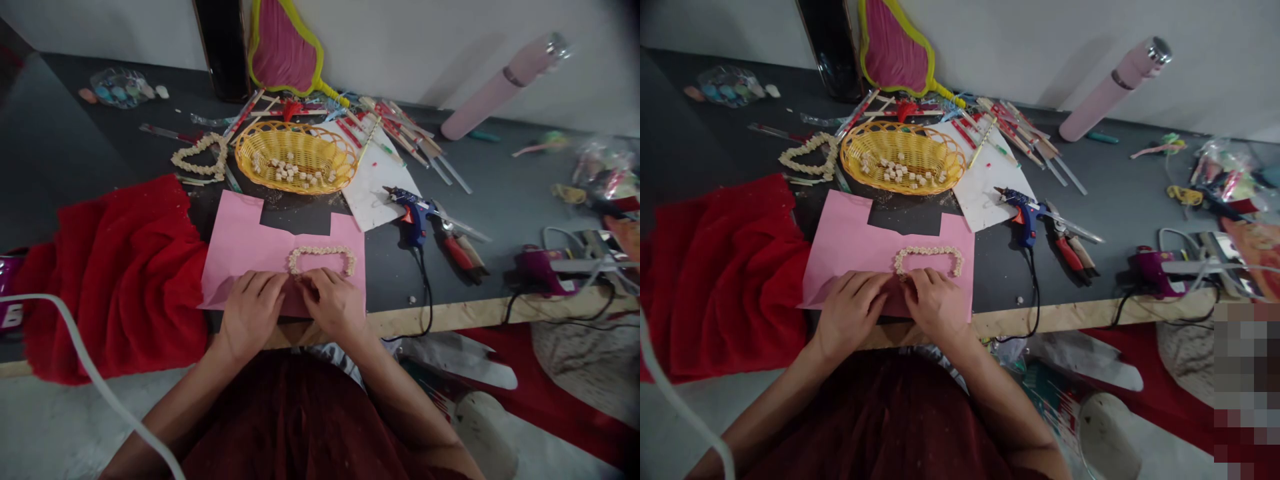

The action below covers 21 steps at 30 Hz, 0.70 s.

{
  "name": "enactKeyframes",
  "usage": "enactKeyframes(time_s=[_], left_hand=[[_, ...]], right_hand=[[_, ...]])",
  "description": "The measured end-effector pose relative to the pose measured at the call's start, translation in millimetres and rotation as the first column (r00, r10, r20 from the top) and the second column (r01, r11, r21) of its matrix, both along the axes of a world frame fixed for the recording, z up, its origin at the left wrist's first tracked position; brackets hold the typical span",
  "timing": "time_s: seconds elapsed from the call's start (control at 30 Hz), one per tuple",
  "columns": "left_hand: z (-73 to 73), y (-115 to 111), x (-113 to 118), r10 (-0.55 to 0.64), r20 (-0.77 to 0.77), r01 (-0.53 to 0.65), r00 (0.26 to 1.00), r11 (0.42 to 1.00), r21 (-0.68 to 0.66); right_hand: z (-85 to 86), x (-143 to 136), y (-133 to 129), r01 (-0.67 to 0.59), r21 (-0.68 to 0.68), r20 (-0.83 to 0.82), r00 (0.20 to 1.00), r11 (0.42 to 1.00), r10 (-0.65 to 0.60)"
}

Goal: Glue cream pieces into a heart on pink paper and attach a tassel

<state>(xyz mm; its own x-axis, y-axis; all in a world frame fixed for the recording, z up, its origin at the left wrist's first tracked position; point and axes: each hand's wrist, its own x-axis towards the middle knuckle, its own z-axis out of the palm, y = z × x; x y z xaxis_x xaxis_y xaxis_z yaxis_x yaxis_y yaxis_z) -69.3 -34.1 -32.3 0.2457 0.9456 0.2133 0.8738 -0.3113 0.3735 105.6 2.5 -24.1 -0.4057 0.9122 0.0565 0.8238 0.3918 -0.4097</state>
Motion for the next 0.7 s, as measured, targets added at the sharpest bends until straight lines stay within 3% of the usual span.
enactKeyframes(time_s=[0.47,0.7], left_hand=[[0.5,0.6,0.0,-0.005,0.004,0.005,1.0,1.0,0.007],[1.7,-3.1,0.2,-0.044,-0.03,0.046,0.999,0.997,0.068]], right_hand=[[1.5,-1.0,0.0,0.005,-0.01,0.017,1.0,1.0,-0.005],[1.4,14.1,-5.5,-0.065,-0.041,-0.117,0.991,0.997,0.06]])
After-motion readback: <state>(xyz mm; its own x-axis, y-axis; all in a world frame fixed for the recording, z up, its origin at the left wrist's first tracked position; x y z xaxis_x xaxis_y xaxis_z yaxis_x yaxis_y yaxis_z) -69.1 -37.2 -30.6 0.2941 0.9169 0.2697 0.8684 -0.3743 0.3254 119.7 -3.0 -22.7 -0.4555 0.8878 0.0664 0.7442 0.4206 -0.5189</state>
